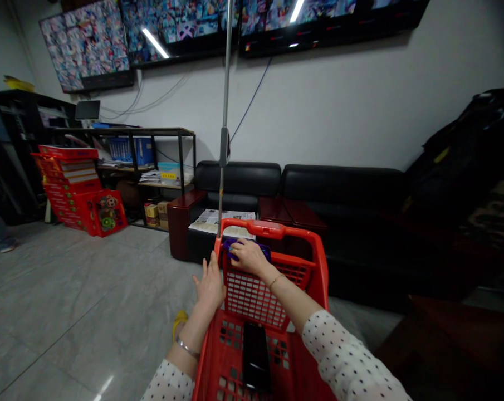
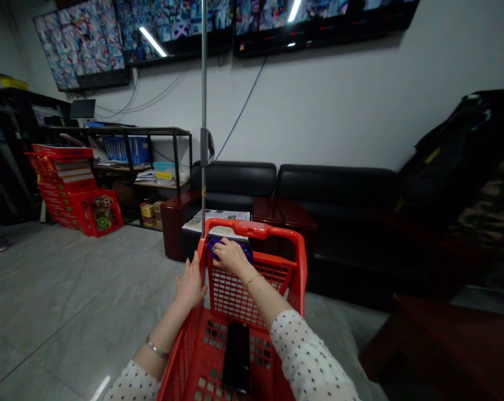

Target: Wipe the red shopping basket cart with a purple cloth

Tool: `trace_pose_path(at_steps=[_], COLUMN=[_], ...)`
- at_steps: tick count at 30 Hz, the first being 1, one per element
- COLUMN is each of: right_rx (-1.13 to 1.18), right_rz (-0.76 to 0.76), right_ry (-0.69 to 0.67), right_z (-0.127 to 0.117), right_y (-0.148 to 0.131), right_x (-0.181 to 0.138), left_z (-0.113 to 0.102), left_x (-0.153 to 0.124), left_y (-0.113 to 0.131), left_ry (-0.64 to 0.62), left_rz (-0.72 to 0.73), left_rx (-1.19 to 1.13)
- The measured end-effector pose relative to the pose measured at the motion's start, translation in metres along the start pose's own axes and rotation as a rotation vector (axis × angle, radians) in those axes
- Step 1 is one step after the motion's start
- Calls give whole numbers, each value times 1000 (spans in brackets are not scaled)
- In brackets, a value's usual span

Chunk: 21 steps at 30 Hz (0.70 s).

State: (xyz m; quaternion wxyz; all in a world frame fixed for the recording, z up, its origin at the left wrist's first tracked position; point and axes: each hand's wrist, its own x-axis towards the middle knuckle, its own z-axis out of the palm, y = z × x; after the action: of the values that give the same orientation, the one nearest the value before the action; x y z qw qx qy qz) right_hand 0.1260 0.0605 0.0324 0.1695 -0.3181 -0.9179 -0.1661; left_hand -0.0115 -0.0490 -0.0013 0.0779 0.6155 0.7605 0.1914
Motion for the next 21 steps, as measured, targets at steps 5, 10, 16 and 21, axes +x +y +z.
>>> trace_pose_path(at_steps=[5,10,16,21], right_rx=[57,80,113,106], right_rz=[274,344,222,187], right_ry=[128,78,33,59], right_z=[-9,-9,4,7], right_y=[31,21,-26,-17], right_x=[-42,-28,33,17], left_z=[2,6,6,1], left_x=[3,7,8,4], left_y=[-3,-5,-5,-4], left_ry=[-11,3,4,30], left_rz=[17,35,13,5], left_rx=[-34,-46,-33,53])
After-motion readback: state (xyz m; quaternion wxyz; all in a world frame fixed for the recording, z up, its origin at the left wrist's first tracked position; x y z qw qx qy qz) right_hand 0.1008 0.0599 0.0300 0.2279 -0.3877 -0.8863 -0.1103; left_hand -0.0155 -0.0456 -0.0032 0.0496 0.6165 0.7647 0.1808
